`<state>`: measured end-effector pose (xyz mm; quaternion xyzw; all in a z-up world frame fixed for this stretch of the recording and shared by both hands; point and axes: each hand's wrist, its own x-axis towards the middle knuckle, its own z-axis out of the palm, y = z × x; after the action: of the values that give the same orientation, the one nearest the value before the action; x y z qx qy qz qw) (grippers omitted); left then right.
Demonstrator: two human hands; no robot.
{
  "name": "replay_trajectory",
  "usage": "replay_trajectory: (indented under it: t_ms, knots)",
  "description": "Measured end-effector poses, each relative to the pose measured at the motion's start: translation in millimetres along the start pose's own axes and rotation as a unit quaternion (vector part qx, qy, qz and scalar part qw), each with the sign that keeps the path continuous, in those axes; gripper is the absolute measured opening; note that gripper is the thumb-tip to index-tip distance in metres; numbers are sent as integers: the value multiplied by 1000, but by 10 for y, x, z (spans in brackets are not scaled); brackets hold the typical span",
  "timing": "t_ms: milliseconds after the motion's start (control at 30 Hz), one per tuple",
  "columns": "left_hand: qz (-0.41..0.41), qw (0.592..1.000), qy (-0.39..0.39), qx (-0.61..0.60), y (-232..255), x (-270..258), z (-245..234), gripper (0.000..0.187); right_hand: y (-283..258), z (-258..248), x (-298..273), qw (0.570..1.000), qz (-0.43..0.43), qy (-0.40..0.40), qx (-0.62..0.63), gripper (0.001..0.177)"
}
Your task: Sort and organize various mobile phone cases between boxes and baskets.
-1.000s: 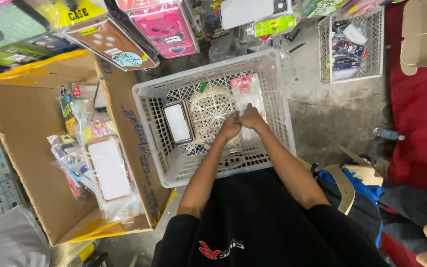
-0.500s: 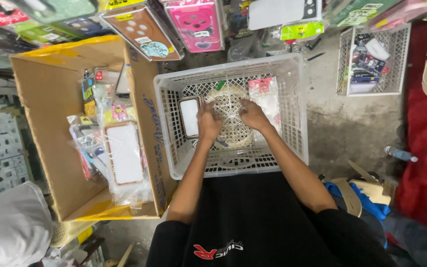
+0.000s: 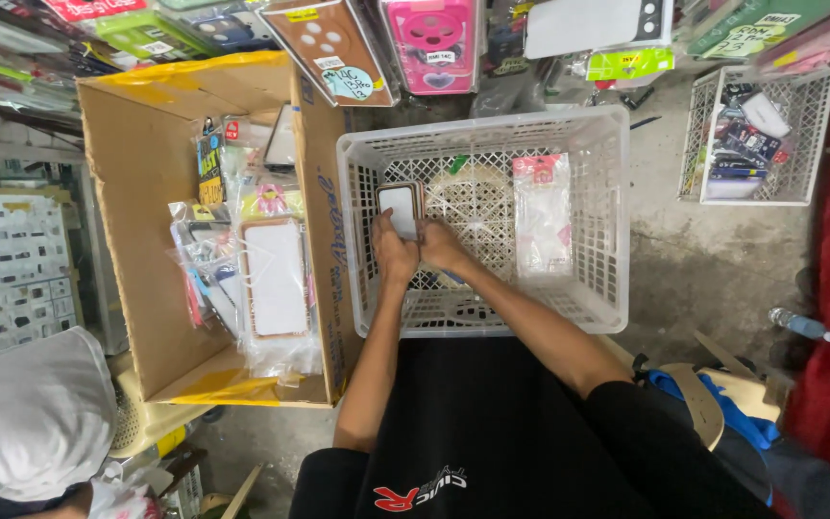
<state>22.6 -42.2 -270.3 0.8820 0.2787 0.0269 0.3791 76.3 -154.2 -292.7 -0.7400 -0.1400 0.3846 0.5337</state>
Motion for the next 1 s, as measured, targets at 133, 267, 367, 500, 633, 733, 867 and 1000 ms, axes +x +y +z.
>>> replay_trajectory:
  t_ms: [133,267,367,500,633,733,867,1000]
  knots:
    - [35,999,31,-16,-274,7,113,64,1125,329,513,920,-297,170,-191,33]
    - [47,998,34,-37,-384,16,138,62,798,331,461,993,15,117,-9,48]
    - [34,998,16,-44,-419,32,106,63,775,416,468,983,-5,179,-30,49]
    - [-38,997,-18,-61,-149,-26,-111,56,209,291,227,997,39,55,32,27]
    - [-48,996,2,-78,-124,12,-125,42,-172,57,37,980,152,27,128,36]
    - [-35,992,30,-118,19,-24,-64,39,496,-99,44,993,61,75,65,32]
    - [-36,988,22,-146,115,137,420,36,159,-924,-475,975,-5,211,74,32]
    - [4,986,-133,-105,200,125,1232,38,-474,-1666,-1214,955,42,290,36,35]
